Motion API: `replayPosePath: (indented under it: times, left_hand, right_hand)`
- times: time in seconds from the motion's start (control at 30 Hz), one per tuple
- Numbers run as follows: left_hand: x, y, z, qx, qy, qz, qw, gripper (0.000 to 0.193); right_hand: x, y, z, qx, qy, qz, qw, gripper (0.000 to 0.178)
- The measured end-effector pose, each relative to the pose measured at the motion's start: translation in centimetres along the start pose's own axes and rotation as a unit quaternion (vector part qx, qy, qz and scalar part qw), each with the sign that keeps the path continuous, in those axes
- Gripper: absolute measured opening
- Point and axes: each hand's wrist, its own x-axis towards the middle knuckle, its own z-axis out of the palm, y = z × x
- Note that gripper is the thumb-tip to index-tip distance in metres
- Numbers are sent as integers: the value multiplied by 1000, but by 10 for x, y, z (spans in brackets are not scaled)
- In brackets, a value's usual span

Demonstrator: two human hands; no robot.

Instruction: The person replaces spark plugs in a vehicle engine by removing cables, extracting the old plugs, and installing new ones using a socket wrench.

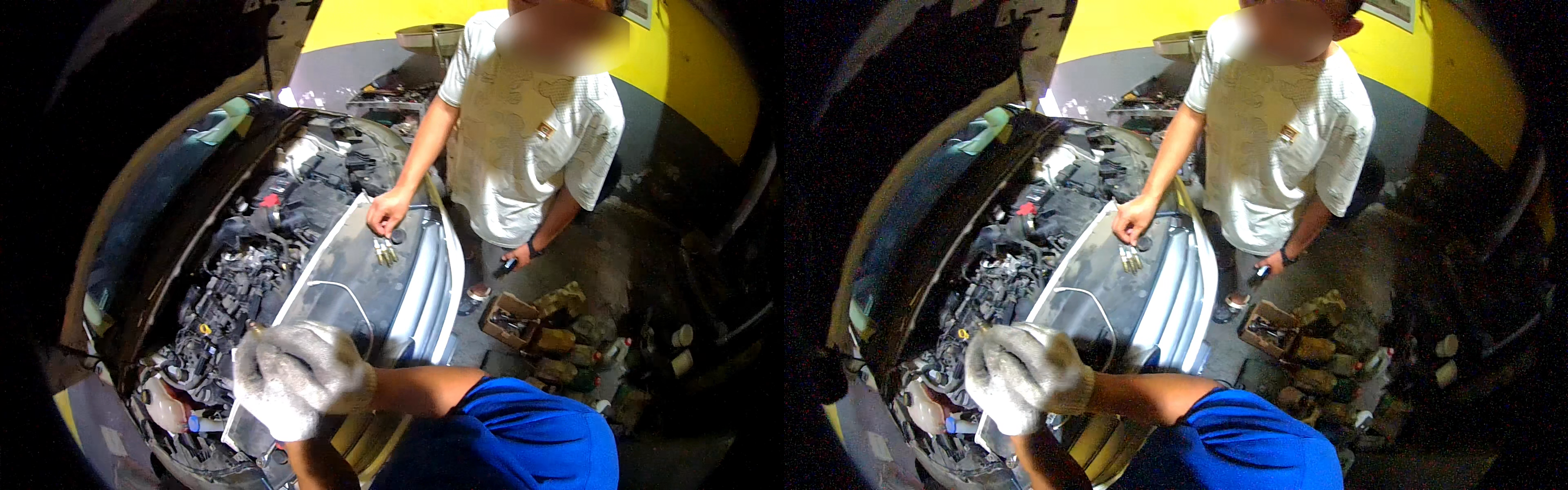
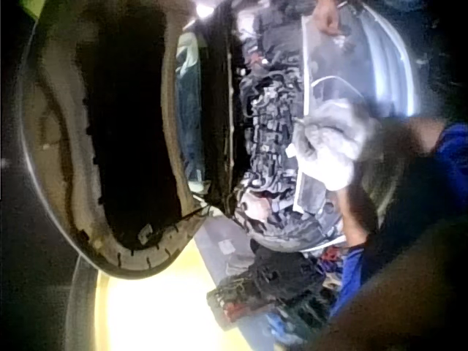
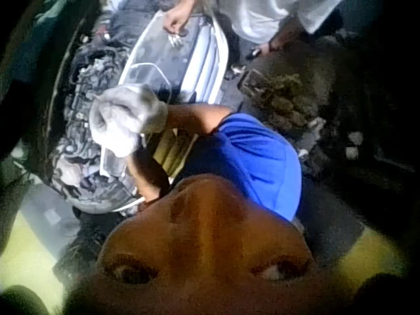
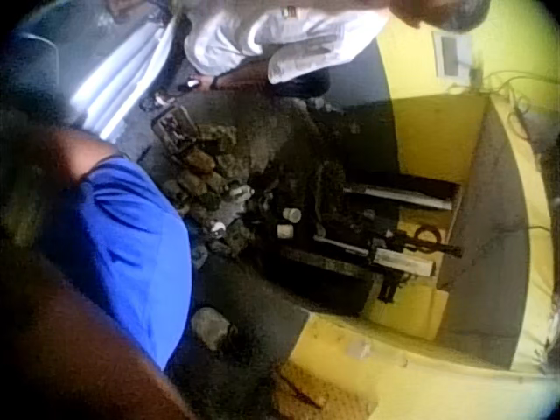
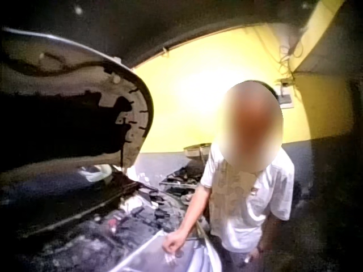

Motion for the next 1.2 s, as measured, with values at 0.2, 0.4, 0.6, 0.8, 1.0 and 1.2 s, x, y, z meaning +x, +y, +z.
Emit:
replayPosePath:
  times: [0.2, 0.4, 0.6, 0.8, 1.0, 1.2]
  left_hand:
    - [3, 13, 9, -79, 16, 8, 997, 21]
    - [5, 18, 12, 8, 39, 19, 999, 22]
    - [5, 29, 21, 117, -1, 113, 987, 37]
    - [4, 32, 19, 131, -6, 82, 988, 41]
    - [4, 30, 21, 207, -29, 201, 957, 28]
    - [1, 27, 31, -24, 22, -18, 999, 21]
  right_hand:
    - [4, 6, -5, 165, -47, 147, 974, 29]
    - [12, 8, -24, 131, -82, 222, 963, 33]
    - [7, 25, -25, 68, -43, 215, 973, 34]
    - [2, 21, -19, 91, -44, 226, 969, 28]
    - [2, 26, -19, 121, -36, 226, 966, 24]
    - [-13, 31, -7, 138, -39, 226, 964, 28]
